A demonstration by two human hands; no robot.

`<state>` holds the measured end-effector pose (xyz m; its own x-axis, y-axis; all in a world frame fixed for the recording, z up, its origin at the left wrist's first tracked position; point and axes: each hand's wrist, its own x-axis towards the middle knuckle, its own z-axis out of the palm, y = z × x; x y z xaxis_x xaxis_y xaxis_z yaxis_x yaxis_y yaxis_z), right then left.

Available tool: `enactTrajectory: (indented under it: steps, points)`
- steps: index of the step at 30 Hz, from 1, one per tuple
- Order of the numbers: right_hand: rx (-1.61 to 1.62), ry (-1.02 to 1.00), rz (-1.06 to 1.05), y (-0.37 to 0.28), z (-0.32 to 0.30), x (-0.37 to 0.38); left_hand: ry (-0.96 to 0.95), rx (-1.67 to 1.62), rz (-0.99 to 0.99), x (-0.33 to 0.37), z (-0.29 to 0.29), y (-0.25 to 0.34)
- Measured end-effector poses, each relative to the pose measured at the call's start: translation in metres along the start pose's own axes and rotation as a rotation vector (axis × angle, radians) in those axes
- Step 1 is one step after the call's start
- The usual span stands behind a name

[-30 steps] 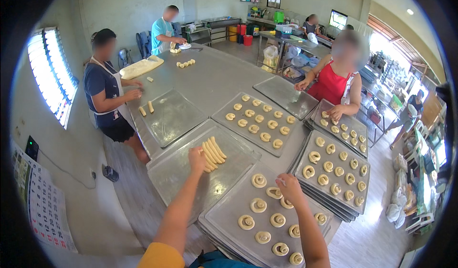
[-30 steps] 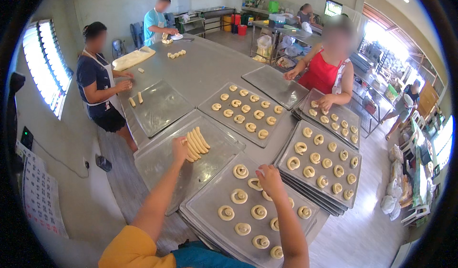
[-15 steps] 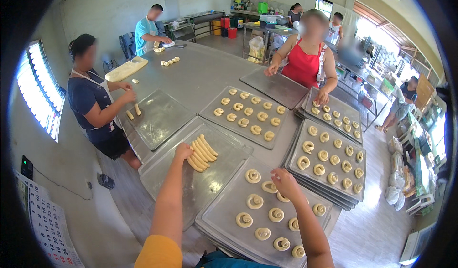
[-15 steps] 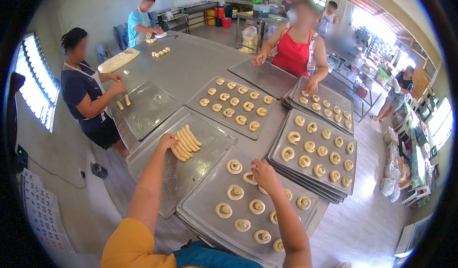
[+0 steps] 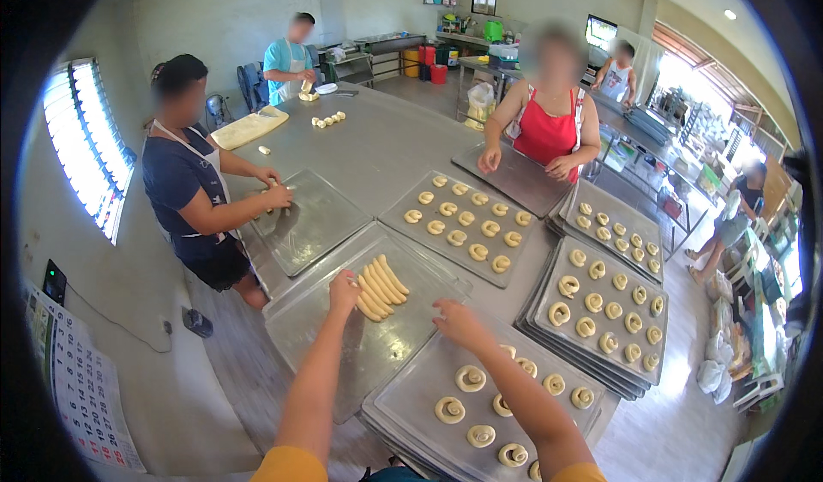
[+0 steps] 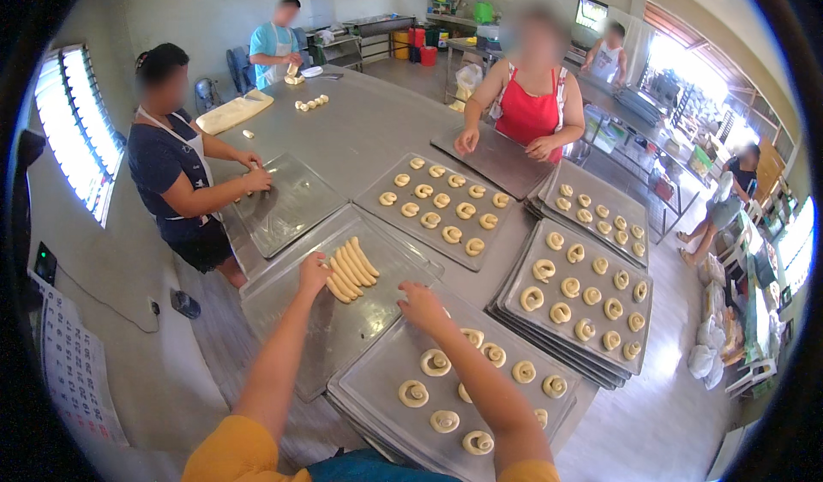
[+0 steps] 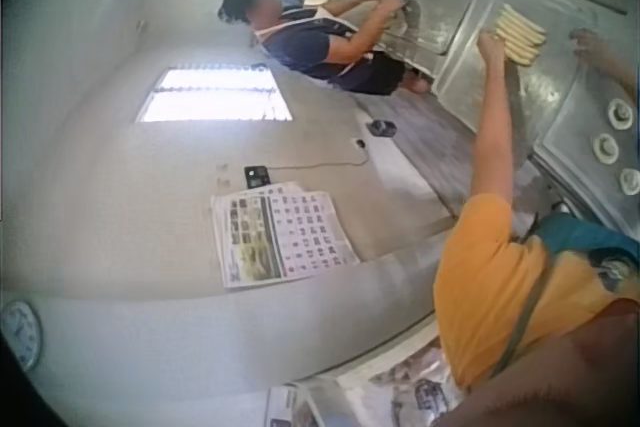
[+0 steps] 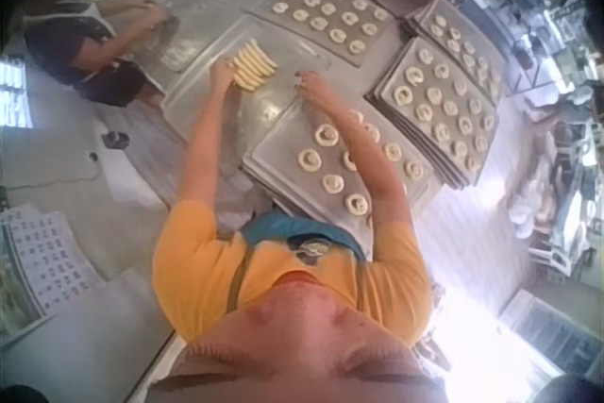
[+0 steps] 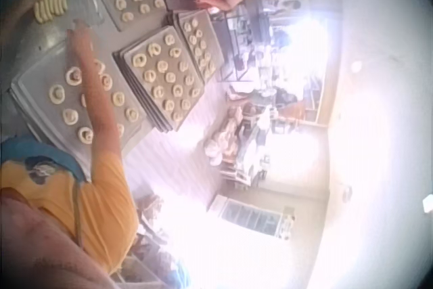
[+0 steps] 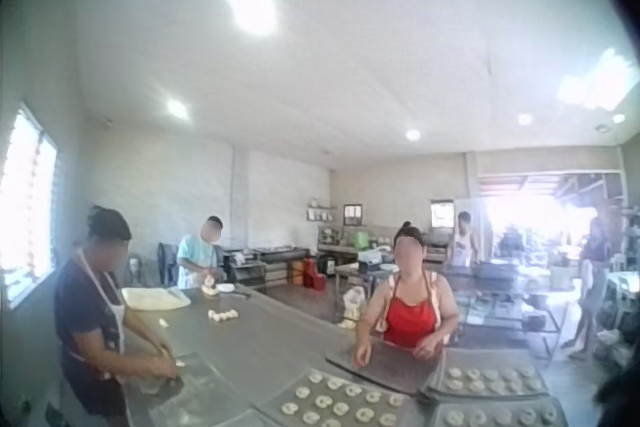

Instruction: The person shapes dough into spiral pastries by rolling and coiling small pieces, then places them on metal baking trays. The person also rolls dough into cylindrical shapes and arranges them on trays. Other workers are visible performing similar tasks at the same table.

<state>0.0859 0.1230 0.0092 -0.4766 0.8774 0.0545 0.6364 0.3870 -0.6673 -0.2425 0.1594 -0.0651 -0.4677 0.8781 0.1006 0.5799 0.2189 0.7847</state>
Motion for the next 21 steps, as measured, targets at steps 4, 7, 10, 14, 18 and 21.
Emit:
enactTrajectory:
  steps: [4,7,10,14,18,21]
  points:
    - [-0.193,-0.254,-0.037,-0.020,0.042,0.047,-0.068,-0.187,0.081,-0.047,-0.054,0.050]
    - [-0.296,-0.396,-0.122,-0.055,0.069,0.046,-0.060,-0.367,0.192,-0.103,-0.131,0.095]
    - [0.715,-0.584,0.191,-0.099,0.087,0.011,-0.152,-0.403,0.112,-0.166,-0.208,0.140]
    - [1.179,-0.511,-0.188,-0.149,0.082,-0.064,-0.341,-0.021,0.149,-0.229,-0.243,0.195]
    - [0.779,-0.502,-0.467,-0.164,0.033,-0.136,-0.510,-0.077,0.265,-0.284,-0.237,0.222]
    - [0.968,-0.615,-0.282,-0.155,-0.015,-0.190,-0.545,-0.339,0.237,-0.321,-0.221,0.228]
